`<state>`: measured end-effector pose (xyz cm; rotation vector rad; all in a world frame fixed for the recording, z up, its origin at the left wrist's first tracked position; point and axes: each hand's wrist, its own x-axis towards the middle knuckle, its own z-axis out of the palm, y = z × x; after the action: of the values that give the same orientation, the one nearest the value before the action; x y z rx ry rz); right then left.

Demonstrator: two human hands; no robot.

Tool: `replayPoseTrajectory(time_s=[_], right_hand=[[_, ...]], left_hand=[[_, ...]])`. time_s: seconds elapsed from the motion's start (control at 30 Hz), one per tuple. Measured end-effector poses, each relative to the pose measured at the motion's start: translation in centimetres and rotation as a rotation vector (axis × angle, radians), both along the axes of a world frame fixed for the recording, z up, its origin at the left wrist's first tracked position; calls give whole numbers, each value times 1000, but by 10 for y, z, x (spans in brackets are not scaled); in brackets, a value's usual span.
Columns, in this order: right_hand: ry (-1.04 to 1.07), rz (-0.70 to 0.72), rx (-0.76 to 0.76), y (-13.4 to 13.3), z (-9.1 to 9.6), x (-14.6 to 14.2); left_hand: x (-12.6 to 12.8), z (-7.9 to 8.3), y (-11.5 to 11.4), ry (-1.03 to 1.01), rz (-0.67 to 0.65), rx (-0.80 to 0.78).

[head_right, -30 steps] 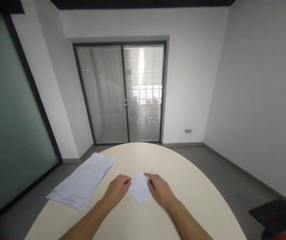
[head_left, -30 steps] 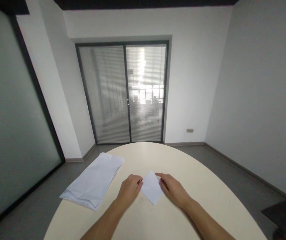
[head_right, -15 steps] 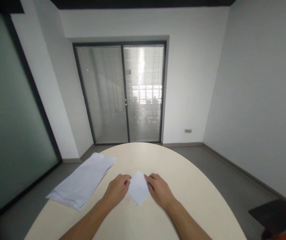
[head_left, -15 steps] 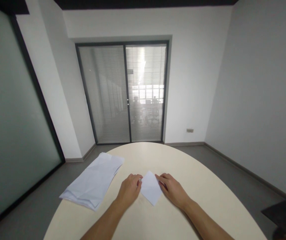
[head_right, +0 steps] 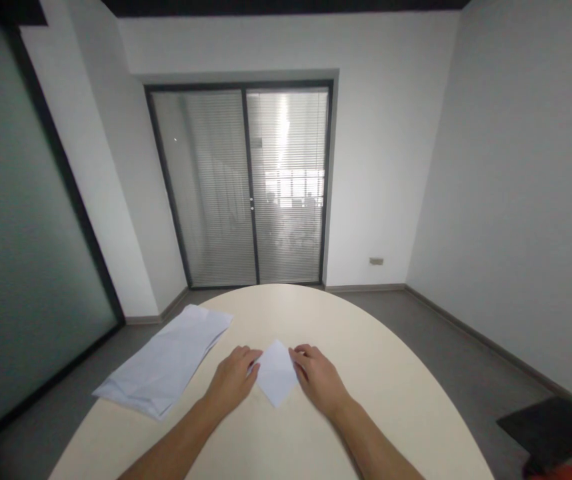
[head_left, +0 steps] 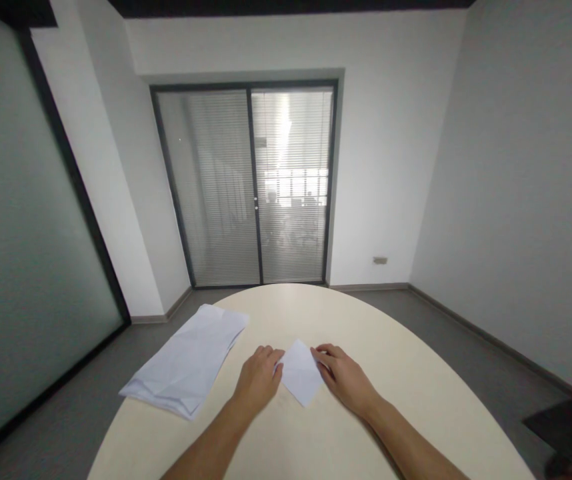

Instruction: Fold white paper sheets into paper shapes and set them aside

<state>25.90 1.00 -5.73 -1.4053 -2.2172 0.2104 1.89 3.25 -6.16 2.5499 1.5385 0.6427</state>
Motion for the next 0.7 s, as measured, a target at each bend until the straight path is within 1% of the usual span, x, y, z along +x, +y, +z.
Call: replayPoseTrajectory(time_s=[0.13, 0.2, 0.33, 0.43, 0.53, 0.63, 0.7], right_hand=[[-5, -2, 12, 1, -1, 0], [-9, -3, 19, 1, -1, 0], [-17, -9, 17, 1, -3, 1], [-3, -12, 16, 2, -6, 2], [20, -6, 24, 3, -6, 2], [31, 38, 29, 0, -1, 0], [24, 117, 28, -2, 2, -2]], left_hand=[[-1, -3, 2, -8, -4, -1], [-1, -4, 3, -34, -27, 15], [-1, -8, 4, -101, -130, 56], [-1, -11, 6, -98, -212, 29], [-1, -13, 8, -91, -255, -10], [-2, -14, 8, -102, -274, -21], [-2, -14, 8, -107, -284, -14]])
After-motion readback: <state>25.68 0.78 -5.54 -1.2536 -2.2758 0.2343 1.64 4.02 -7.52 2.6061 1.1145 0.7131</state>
